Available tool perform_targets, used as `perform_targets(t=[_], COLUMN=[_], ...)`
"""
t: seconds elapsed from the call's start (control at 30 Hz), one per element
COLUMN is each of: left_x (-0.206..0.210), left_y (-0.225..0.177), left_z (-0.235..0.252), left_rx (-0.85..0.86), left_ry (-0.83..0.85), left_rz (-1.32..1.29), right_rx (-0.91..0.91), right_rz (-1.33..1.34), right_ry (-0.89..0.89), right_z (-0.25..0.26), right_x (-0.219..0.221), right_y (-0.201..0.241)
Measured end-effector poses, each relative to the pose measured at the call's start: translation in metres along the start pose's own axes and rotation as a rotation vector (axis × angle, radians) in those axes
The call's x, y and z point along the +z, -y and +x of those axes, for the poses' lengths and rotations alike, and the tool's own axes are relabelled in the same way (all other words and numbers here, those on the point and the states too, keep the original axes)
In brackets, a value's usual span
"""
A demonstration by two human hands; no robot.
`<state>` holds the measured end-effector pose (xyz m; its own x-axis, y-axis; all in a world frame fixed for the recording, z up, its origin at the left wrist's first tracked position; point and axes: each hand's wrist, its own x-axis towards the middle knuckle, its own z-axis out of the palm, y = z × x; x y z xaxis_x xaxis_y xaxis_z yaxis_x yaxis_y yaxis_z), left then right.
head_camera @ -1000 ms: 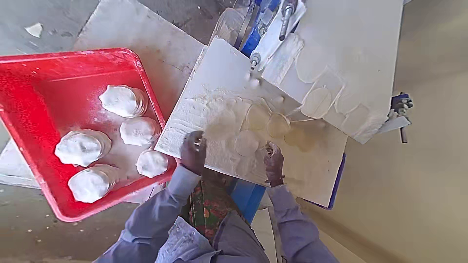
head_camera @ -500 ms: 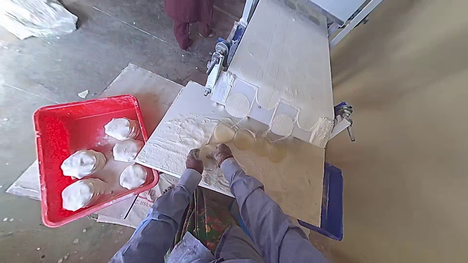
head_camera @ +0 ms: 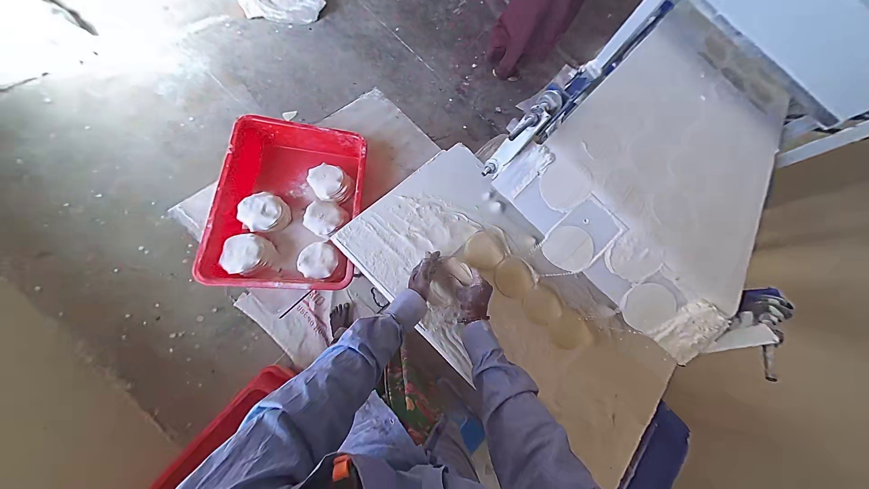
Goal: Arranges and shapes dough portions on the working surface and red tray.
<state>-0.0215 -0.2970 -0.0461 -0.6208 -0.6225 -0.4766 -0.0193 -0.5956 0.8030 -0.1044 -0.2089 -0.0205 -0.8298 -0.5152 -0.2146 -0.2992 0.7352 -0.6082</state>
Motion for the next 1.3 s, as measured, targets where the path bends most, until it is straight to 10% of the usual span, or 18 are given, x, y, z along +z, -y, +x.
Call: perform_targets(t=[0.13,0.47,0.73,0.93,1.3], left_x=[-0.004,-0.119,-0.262,-0.315,-0.325], left_y=[-0.013,-0.069,-0.114,-0.138,-0.167], left_z=[-0.007,0.029,0.076,0.081,0.222], left_rx=[0.196,0.213,-0.242,-0.193,-0.022], left_ry=[0.073,-0.083,-0.179,-0.315,-0.211], left_rz=[0.088,0.037,-0.706,-0.245,0.573], right_rx=[-0.311,-0.413,0.26,0.361,-0.078], right_rz=[0.194,0.115,0.569,0.599,0.299], right_ry=[-0.401,-0.173,0.532,0.622,0.226], right_z=[-0.007,0.007,0.062,0.073,0.164], right_x=[0.009,0.06,0.19,0.256,0.301], right_y=[-0.007,0.084,0.232,0.254,0.252])
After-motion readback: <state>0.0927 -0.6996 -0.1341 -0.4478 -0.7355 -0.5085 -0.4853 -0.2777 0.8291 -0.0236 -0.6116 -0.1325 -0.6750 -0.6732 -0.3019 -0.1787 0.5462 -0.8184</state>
